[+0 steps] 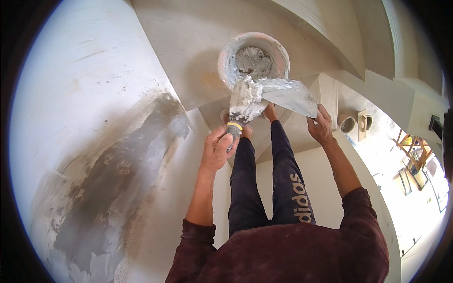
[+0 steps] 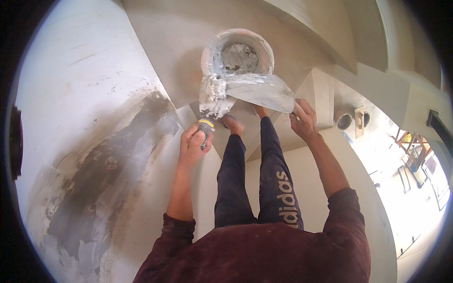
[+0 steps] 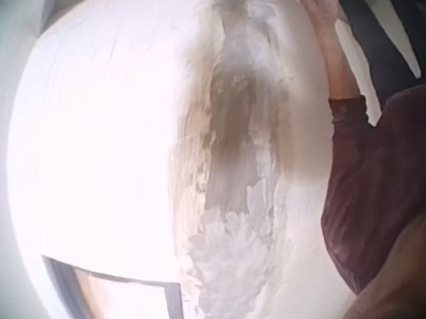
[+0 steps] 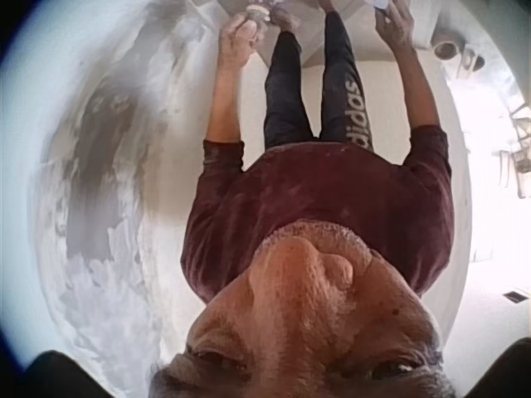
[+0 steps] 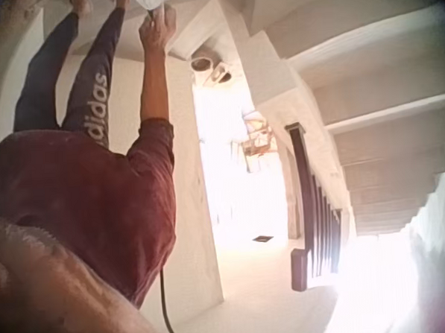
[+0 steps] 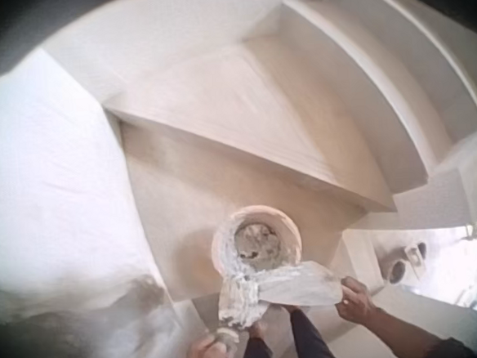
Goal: The person applies plaster to a curved wall using a trowel, repeatedly scooping material from a bucket and smoothing it onto the surface. The person works along a spiral staircase, occasionally kneeling to reach lower sections.
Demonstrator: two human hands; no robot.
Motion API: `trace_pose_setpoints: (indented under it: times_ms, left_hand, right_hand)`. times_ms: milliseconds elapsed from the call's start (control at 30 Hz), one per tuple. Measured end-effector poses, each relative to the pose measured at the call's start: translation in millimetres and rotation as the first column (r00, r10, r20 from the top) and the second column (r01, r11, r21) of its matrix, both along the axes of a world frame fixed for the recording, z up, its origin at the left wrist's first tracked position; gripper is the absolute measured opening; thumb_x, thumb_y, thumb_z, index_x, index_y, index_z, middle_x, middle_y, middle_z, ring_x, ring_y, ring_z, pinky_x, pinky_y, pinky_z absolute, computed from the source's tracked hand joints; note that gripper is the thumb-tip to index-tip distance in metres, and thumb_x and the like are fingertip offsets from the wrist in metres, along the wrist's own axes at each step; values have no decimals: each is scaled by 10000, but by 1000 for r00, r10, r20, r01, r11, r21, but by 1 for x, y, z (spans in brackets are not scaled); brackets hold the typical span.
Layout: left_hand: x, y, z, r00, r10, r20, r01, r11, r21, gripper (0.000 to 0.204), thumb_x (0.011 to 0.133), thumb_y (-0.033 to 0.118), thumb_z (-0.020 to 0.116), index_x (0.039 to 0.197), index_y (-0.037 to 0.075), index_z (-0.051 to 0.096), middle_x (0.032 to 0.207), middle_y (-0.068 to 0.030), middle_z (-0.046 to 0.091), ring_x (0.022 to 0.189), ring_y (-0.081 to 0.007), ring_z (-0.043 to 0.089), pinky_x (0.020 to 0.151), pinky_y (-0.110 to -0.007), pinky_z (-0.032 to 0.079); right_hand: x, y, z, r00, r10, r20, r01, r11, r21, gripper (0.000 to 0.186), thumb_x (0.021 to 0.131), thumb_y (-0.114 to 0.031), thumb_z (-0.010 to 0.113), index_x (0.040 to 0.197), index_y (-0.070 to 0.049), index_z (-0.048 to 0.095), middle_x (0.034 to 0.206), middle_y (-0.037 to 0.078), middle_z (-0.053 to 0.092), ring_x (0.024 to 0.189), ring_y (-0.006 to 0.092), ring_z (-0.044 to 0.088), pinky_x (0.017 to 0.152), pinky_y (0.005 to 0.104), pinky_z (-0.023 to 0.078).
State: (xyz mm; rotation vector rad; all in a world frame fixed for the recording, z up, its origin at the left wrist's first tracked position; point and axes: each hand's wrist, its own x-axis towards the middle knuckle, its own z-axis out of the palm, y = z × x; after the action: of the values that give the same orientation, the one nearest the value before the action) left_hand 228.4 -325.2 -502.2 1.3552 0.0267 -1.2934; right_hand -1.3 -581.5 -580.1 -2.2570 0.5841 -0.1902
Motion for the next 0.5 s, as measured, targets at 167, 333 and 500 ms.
trace_pose_setpoints:
  times_ms: [167, 333, 500]
  left_hand:
    - [4, -7, 2, 1000, 11, -15, -12, 999, -51, 377, 947, 364, 541, 977, -7, 603, 671, -7, 531, 501, -36, 419, 426, -189, 314]
    - [7, -2, -4, 996, 0, 91, 1, 1000, -13, 410, 930, 402, 545, 947, -5, 598, 639, -9, 524, 476, -36, 407, 420, -201, 294]
    - [13, 6, -13, 987, 47, 154, -29, 993, -115, 427, 936, 424, 555, 955, 1, 609, 652, -3, 524, 496, -41, 419, 438, -204, 309]
  right_hand:
    - [7, -3, 7, 1000, 8, 27, -6, 995, -99, 457, 674, 116, 632, 1100, -49, 605, 963, 154, 610, 819, 348, 614, 692, 406, 513]
    - [9, -10, 8, 1000, 12, 6, -11, 996, -83, 474, 674, 114, 636, 1116, -54, 605, 961, 151, 612, 817, 344, 616, 687, 406, 514]
    - [11, -24, 4, 994, 101, -49, -106, 988, -112, 578, 694, 109, 626, 1231, -100, 586, 978, 146, 616, 839, 346, 620, 714, 422, 524]
